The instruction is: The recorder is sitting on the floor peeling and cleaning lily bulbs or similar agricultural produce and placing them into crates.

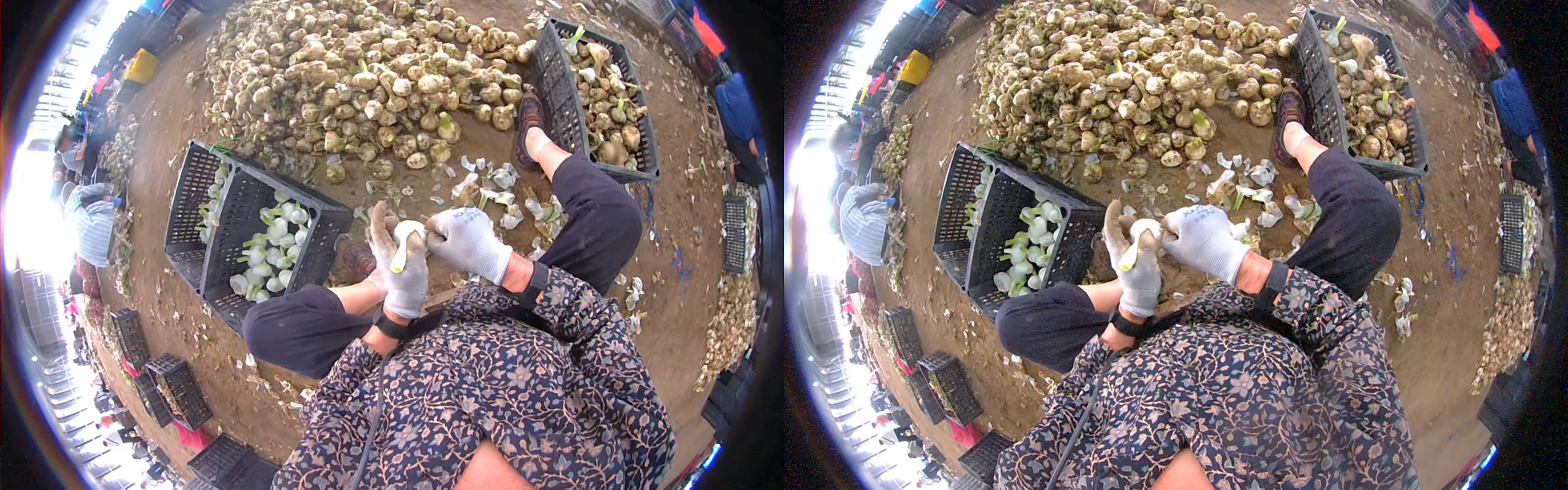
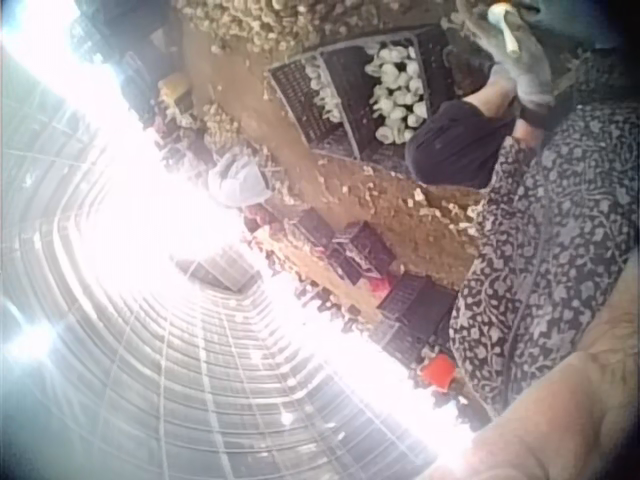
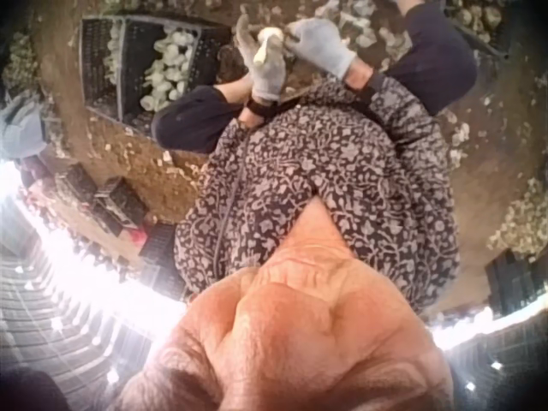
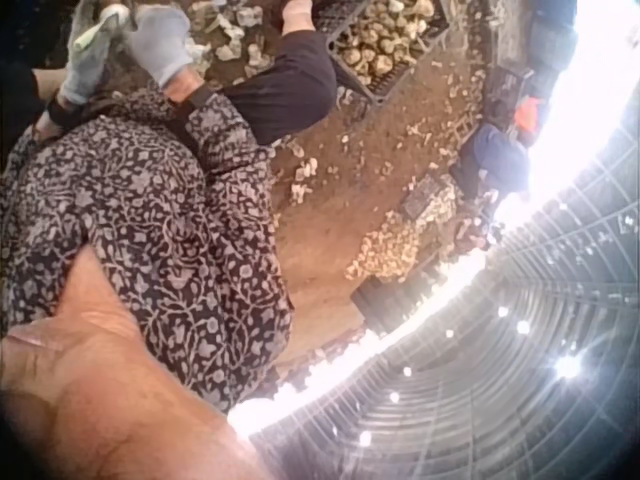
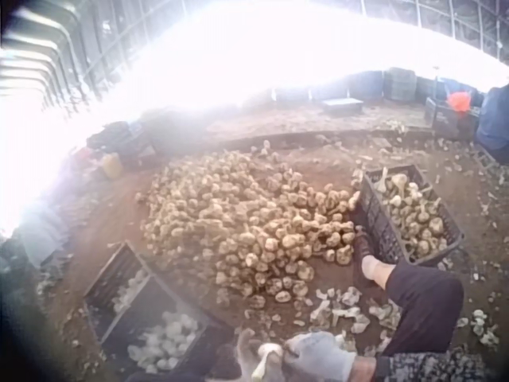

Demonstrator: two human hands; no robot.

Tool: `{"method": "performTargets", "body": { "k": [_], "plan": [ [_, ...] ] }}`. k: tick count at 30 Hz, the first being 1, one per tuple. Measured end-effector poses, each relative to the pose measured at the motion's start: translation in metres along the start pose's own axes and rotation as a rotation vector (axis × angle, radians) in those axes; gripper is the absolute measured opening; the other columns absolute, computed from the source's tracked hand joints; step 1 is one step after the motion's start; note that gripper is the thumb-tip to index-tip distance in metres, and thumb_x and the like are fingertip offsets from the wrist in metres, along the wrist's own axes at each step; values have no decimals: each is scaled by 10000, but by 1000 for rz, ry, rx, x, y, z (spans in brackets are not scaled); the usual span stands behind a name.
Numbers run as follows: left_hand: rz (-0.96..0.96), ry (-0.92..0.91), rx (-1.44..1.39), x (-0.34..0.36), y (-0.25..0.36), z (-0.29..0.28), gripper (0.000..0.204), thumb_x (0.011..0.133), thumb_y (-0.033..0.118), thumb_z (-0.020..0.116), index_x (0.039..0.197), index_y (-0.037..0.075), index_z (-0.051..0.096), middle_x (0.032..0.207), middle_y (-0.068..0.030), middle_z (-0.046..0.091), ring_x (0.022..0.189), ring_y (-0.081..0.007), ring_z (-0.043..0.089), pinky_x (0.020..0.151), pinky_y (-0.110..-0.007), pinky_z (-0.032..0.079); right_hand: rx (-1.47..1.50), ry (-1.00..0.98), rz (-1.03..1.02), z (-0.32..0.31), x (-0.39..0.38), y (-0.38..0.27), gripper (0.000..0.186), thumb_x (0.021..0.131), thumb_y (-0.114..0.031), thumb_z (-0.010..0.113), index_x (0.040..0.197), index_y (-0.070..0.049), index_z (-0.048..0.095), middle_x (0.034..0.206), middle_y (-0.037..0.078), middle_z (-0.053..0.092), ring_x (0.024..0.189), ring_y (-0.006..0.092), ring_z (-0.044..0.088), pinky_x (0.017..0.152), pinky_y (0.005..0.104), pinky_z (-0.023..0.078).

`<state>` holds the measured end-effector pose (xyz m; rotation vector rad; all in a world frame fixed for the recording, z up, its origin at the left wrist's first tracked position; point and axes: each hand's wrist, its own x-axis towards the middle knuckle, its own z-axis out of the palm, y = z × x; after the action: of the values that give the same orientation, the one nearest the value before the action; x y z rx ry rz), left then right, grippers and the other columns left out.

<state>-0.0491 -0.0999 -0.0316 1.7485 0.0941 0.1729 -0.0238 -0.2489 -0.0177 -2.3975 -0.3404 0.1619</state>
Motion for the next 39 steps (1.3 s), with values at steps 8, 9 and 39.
{"method": "performTargets", "body": {
  "k": [8, 9, 39],
  "plan": [
    [-622, -119, -934, 48, -64, 23, 397, 833, 39, 504, 1227, 40, 554, 924, -141, 686, 841, -269, 691, 751, -389, 593, -68, 351, 334, -68, 44, 91, 264, 845, -317, 674, 804, -62, 727, 726, 163, 692, 706, 326, 696, 630, 404, 528],
    [-733, -58, -741, 61, -82, 30, 347, 864, 67, 526, 1208, 49, 566, 887, -127, 682, 788, -248, 684, 694, -367, 585, 7, 399, 343, -76, 45, 94, 273, 848, -313, 672, 819, -49, 732, 722, 161, 692, 686, 312, 693, 620, 397, 521],
    [-185, -309, -407, 41, 12, -7, 503, 902, 90, 656, 1335, -2, 419, 1098, -87, 616, 924, -127, 632, 778, -273, 544, 954, -127, 103, -53, 33, -12, 350, 931, -78, 536, 1251, -18, 664, 810, 10, 697, 650, 39, 580, 580, 229, 469]
  ]
}}
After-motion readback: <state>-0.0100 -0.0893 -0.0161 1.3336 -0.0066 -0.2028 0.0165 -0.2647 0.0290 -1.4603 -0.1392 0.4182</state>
